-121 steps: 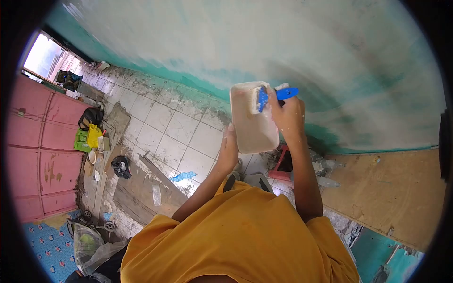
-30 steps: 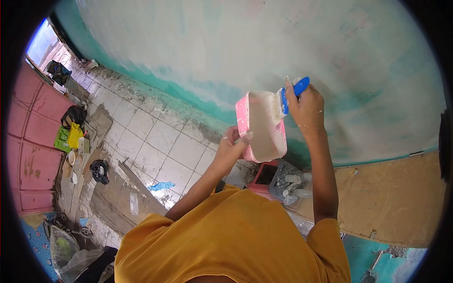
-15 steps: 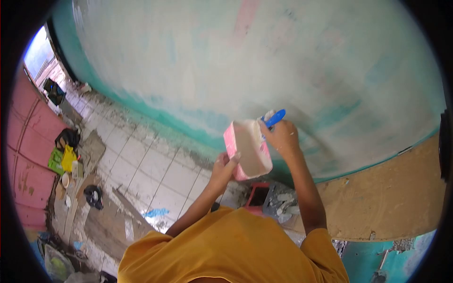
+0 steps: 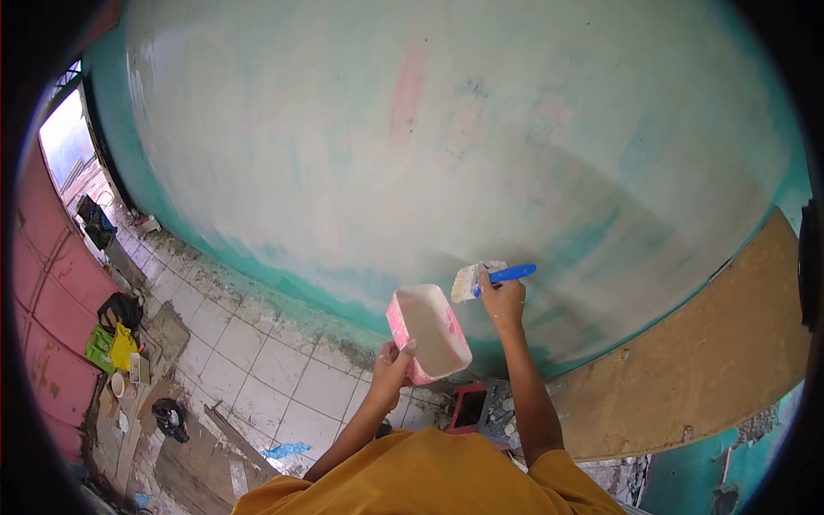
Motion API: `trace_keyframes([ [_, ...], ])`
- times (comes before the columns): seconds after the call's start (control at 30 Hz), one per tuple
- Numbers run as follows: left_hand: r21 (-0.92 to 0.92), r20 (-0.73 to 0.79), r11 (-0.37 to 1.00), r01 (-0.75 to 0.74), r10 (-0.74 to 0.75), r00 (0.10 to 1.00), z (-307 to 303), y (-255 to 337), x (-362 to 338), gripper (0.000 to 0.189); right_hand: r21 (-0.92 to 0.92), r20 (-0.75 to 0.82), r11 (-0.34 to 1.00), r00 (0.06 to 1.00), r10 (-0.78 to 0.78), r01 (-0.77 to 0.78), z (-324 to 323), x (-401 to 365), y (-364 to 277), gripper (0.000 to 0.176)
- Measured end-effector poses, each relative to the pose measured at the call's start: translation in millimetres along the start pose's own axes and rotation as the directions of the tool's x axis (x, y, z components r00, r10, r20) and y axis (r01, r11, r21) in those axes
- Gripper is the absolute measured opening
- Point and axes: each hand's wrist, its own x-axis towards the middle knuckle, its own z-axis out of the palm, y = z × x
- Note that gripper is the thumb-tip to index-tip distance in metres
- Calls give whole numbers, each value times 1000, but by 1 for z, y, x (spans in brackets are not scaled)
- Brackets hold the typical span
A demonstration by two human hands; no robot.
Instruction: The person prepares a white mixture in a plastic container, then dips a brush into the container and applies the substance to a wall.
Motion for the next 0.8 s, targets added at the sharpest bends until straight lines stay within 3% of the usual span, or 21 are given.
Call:
trace_keyframes([
  [0.03, -19, -5, 1000, 1, -1, 1000, 0, 0, -2, 66, 3, -7, 1000, 1000, -1, 1, 3, -2, 13, 25],
  [0.1, -34, -4, 999, -4, 4, 1000, 0, 2, -3, 65, 309, 52, 922, 972, 231, -235, 7, -5, 31, 28],
  [0.13, -29, -17, 1000, -11, 11, 1000, 0, 1, -3, 65, 311, 45, 921, 972, 230, -232, 6, -8, 37, 28],
  [0.2, -19, -17, 1000, -25, 24, 1000, 1, 1, -3, 65, 569, 195, 671, 871, 451, -476, 5, -12, 44, 28],
  [0.23, -18, -21, 1000, -12, 12, 1000, 1, 1, -2, 66, 576, 181, 673, 875, 449, -464, 3, -12, 46, 28],
  [0.3, -3, -26, 1000, 6, -6, 1000, -1, -5, 3, 69, 686, 308, 437, 777, 550, -581, -2, -7, 50, 31],
  [0.43, 69, -25, 998, -8, 10, 1000, 3, -4, 8, 73, 735, 310, 421, 814, 491, -533, -33, 34, 28, 31],
  [0.5, 71, -16, 997, -10, 12, 1000, 8, -3, 13, 73, 674, 237, 616, 909, 343, -408, -60, 76, 14, 32],
  [0.57, 57, -20, 998, -7, 8, 1000, 14, 2, 17, 73, 650, 132, 724, 973, 191, -230, -91, 120, -13, 32],
  [0.63, 25, -7, 1000, -10, 10, 1000, 19, 6, 25, 68, 500, -47, 856, 991, -124, 131, -117, 172, -26, 29],
  [0.7, -9, 2, 1000, -10, 10, 1000, 24, 10, 32, 64, 41, 29, 963, 963, -269, 268, -159, 212, -69, 34],
  [0.77, -22, -16, 1000, -17, 16, 1000, 33, 14, 40, 65, -278, -24, 890, 924, -382, 361, -184, 246, -115, 33],
  [0.8, -25, -11, 999, -27, 27, 1000, 38, 16, 44, 65, -350, -95, 850, 888, -449, 393, -192, 257, -135, 34],
])
